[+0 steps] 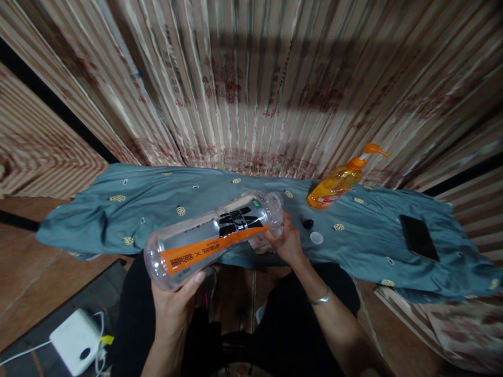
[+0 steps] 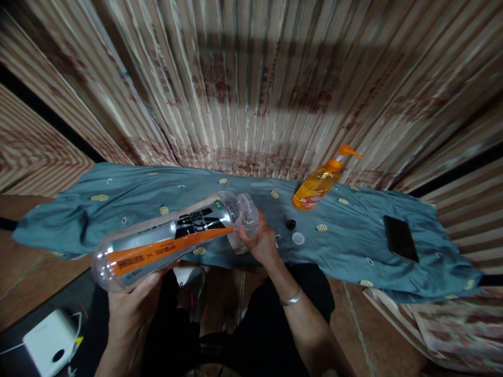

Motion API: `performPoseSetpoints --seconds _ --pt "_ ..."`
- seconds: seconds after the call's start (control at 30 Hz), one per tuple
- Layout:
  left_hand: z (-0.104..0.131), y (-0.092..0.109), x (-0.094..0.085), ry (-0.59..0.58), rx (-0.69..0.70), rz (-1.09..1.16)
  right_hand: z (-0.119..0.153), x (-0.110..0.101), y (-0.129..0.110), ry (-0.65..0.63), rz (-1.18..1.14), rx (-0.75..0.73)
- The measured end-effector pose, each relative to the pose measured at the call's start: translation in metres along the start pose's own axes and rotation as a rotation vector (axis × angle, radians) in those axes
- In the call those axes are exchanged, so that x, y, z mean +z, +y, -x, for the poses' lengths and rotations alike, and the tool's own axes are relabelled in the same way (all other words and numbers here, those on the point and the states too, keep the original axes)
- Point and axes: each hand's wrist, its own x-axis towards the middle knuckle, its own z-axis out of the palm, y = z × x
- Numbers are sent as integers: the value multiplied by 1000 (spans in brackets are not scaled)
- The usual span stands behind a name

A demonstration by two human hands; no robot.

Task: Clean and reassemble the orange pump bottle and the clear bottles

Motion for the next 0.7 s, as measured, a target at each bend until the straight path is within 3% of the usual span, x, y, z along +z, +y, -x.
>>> performPoseSetpoints --seconds 0.7 --pt "1 -2 -4 10 10 -47 1 0 -2 6 27 5"
